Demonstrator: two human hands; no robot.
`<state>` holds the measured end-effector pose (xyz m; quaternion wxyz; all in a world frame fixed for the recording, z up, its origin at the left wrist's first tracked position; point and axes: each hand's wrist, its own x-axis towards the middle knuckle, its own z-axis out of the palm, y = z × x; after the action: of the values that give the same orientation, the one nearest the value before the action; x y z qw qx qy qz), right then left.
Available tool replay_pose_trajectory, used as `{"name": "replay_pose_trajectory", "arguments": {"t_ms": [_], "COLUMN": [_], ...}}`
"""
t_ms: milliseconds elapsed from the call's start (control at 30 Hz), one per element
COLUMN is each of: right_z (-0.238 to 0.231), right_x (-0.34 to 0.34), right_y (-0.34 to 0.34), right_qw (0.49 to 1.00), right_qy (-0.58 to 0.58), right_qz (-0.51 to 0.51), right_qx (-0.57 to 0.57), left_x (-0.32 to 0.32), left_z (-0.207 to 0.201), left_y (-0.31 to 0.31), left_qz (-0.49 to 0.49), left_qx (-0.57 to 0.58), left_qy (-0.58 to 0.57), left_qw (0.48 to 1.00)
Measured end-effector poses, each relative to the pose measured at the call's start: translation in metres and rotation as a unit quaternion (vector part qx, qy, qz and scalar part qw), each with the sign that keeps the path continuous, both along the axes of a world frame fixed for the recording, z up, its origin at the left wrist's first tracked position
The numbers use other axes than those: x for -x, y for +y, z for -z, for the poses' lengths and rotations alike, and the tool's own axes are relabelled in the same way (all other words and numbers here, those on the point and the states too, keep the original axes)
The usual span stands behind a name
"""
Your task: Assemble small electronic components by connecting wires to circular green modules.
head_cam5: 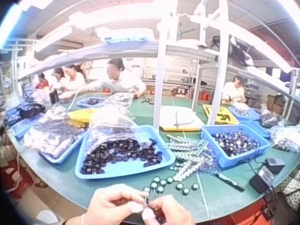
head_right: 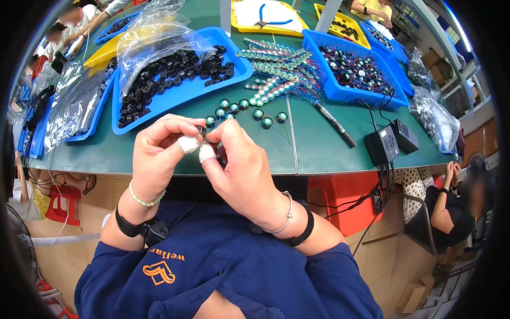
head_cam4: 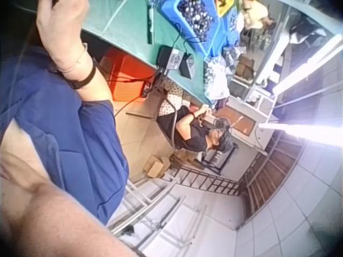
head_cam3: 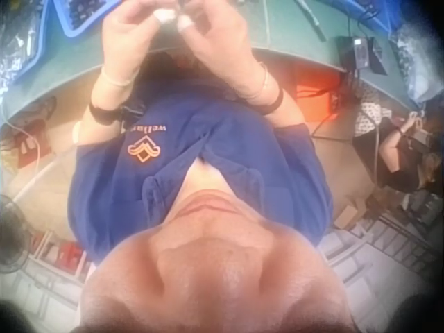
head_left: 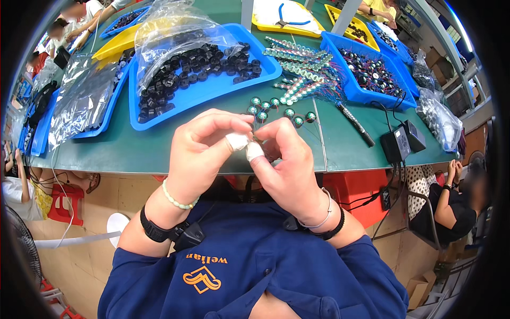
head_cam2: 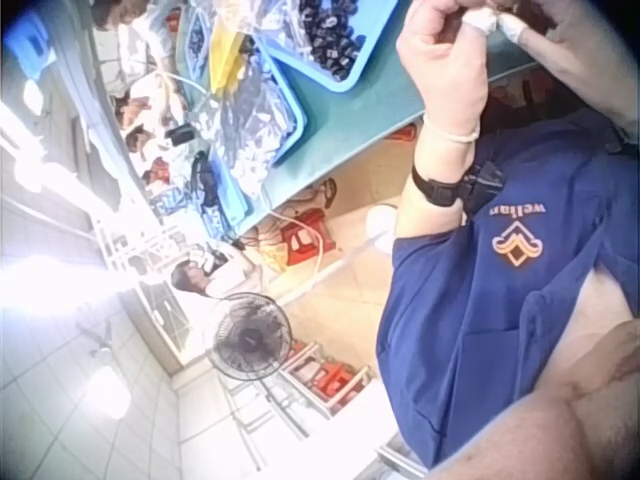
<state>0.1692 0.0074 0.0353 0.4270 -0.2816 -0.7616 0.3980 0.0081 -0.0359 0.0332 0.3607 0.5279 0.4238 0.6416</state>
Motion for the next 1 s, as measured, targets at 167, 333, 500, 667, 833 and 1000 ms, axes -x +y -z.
{"name": "replay_pose_trajectory", "arguments": {"t_ms": [167,333,500,667,833,1000], "right_z": [0.0,-0.011,-0.014,-0.007,-0.008,-0.001], "right_x": [0.005,-0.011,-0.05,-0.057,-0.058,-0.064], "right_y": [-0.007,0.001,0.023,0.023,0.023,0.028], "right_qw": [1.0,0.999,0.981,0.981,0.984,0.985], "right_qy": [-0.007,0.035,0.144,0.136,0.124,0.147], "right_qz": [-0.001,0.013,0.041,0.038,0.039,0.027], "right_qx": [0.005,0.039,0.125,0.129,0.121,0.084], "left_x": [0.003,0.037,0.062,0.041,0.036,0.059], "left_z": [0.003,0.005,0.007,-0.005,0.014,-0.008], "left_y": [0.001,0.007,0.008,0.032,0.055,0.049], "left_qz": [-0.074,-0.1,-0.052,-0.05,-0.025,-0.09], "left_qx": [-0.055,0.047,0.119,0.147,0.076,0.043], "left_qy": [0.113,0.192,0.334,0.433,0.402,0.422], "left_qw": [0.989,0.975,0.934,0.888,0.912,0.901]}}
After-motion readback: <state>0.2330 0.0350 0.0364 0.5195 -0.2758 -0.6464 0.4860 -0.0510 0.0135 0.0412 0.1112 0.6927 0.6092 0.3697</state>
